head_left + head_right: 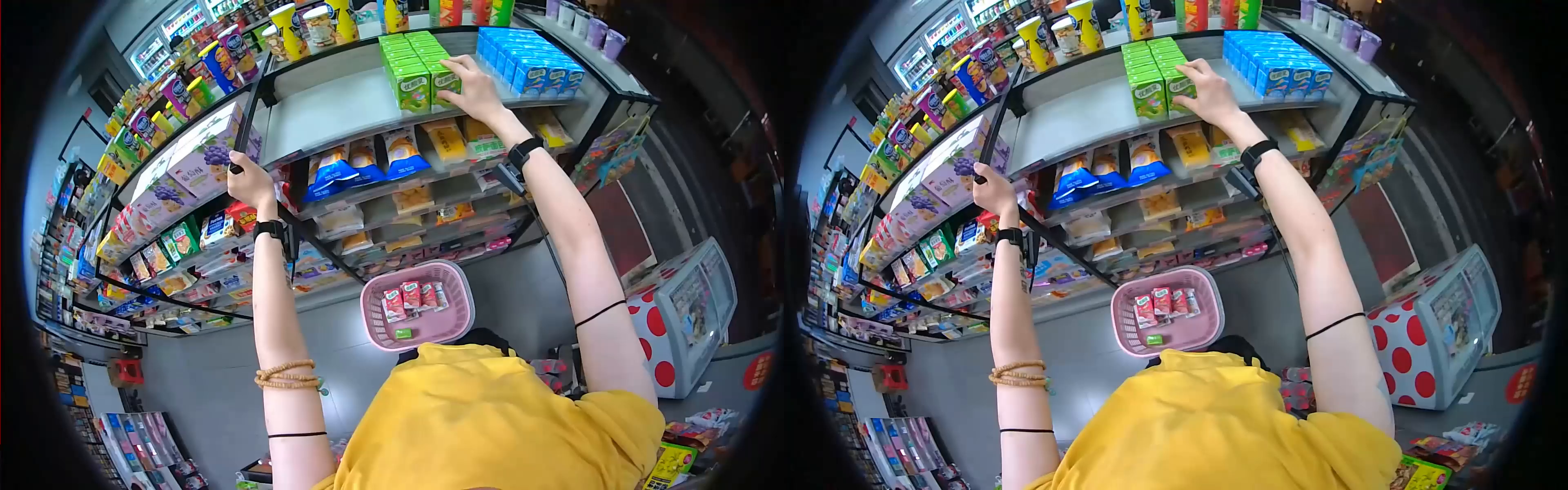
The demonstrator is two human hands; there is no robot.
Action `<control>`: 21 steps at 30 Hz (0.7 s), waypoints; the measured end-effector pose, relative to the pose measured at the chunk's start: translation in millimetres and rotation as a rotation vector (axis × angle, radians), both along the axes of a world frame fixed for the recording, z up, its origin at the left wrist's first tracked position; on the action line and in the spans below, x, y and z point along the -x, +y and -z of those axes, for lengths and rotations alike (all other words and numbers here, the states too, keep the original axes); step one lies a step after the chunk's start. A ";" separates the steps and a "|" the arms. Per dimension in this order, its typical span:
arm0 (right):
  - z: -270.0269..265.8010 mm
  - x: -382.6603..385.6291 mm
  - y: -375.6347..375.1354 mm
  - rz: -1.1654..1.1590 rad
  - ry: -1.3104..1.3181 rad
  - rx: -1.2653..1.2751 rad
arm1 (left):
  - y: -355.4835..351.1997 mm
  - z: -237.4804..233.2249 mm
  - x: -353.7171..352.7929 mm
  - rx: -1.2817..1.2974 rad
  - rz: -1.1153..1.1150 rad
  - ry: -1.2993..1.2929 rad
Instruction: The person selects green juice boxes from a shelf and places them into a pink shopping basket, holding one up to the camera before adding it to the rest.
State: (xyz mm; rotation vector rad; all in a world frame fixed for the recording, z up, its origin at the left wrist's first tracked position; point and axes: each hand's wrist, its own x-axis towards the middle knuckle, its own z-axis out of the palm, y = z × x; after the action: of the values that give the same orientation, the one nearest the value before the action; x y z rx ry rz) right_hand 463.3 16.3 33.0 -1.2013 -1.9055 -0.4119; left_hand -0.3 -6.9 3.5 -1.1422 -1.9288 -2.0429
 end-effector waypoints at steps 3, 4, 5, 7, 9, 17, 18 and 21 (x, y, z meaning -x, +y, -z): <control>0.3 -0.1 -0.3 0.002 -0.002 0.009 | 2.6 2.0 1.7 -0.010 -0.022 0.014; 1.2 -0.4 -0.2 -0.002 -0.001 0.005 | 3.2 2.8 2.4 -0.006 -0.014 0.009; 1.4 -0.7 0.3 -0.005 -0.001 0.000 | 3.8 3.3 2.8 -0.002 -0.007 0.003; 1.4 -0.3 -0.1 -0.004 -0.004 -0.004 | 1.5 0.9 2.0 0.004 0.001 -0.002; 1.0 -0.3 -1.8 0.008 -0.011 -0.001 | -0.4 0.5 0.9 0.008 0.004 -0.002; -0.5 4.6 -4.9 0.038 -0.002 0.061 | 0.3 1.1 1.0 -0.008 0.019 -0.002; -1.2 5.4 -5.8 0.037 0.005 0.077 | -0.6 -0.4 1.5 -0.006 0.037 -0.012; -4.1 6.3 -7.8 0.051 -0.012 0.099 | -4.5 -1.1 1.2 -0.011 0.052 -0.022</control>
State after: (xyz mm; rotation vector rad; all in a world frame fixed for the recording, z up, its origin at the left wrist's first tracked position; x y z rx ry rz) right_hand 457.0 8.5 37.2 -1.3169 -1.9279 -0.3562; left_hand -1.5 -11.4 4.6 -1.1842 -1.9152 -2.0979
